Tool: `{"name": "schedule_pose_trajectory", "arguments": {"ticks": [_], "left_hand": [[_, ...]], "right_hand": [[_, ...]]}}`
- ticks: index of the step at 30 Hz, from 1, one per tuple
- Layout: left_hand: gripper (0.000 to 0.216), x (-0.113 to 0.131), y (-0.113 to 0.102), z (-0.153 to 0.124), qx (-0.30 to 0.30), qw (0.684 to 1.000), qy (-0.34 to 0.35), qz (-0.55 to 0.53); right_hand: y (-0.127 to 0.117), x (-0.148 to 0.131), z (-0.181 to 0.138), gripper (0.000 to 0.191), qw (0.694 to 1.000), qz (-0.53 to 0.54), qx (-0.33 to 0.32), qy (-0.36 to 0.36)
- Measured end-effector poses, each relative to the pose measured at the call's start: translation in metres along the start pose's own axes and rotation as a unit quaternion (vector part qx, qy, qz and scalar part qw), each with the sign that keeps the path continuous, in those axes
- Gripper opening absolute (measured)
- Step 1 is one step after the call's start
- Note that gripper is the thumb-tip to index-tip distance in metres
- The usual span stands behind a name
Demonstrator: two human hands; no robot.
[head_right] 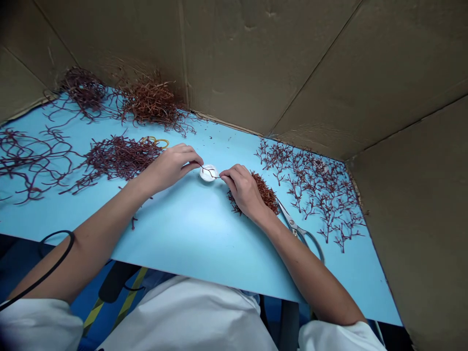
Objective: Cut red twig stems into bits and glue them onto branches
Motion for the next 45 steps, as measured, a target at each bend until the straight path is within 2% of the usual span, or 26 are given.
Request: {"name": "schedule_pose_trajectory", "arguments": {"ticks": [10,16,21,27,31,34,36,40,45], "left_hand": [[0.023,-0.002,0.005,0.0,-0.014,1.0,-0.002,0.01],[0.02,-0.001,0.007,0.0,-0.033,0.999,0.006,0.038],[0.016,0.001,0.005,0.0,-0.038,0.997,0.003,0.06],[0.017,0.006,-0.006,0.0,-0.013,0.999,-0.007,0.033],[0.017,0.016,-0.01,0.0,0.005,1.0,0.002,-0.029],[0.017,0.019,-0.011,0.001,0.019,0.999,0.003,-0.046],[0.019,0.019,-0.012,0.002,0.035,0.999,0.008,-0.04],[0.022,0.019,-0.015,0.002,0.052,0.998,0.026,-0.028],[0.02,0.015,-0.008,0.0,0.036,0.999,0.025,0.009]], "right_hand": [[0.007,0.002,-0.001,0.027,1.0,-0.019,-0.014,-0.001],[0.006,-0.001,-0.001,0.026,0.999,-0.035,-0.013,-0.022],[0.003,0.0,0.0,0.026,1.0,-0.025,-0.014,-0.009],[-0.015,0.009,0.004,0.023,0.996,0.056,0.044,0.052],[-0.03,0.023,0.005,0.026,0.978,0.142,0.089,0.123],[-0.034,0.029,0.005,0.027,0.966,0.189,0.093,0.15],[-0.034,0.027,0.005,0.025,0.969,0.182,0.086,0.144],[-0.029,0.012,0.005,0.021,0.987,0.117,0.065,0.087],[-0.015,0.0,0.007,0.024,0.998,0.048,0.035,0.025]]}}
Point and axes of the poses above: each hand's wrist, its own z-axis towards the middle knuckle, its own y-axis out of the palm, x = y × z, the point moved 10 cm from there along z, towards the middle knuckle, and after that the axes turned 4 degrees about y, right-handed, at the moved point
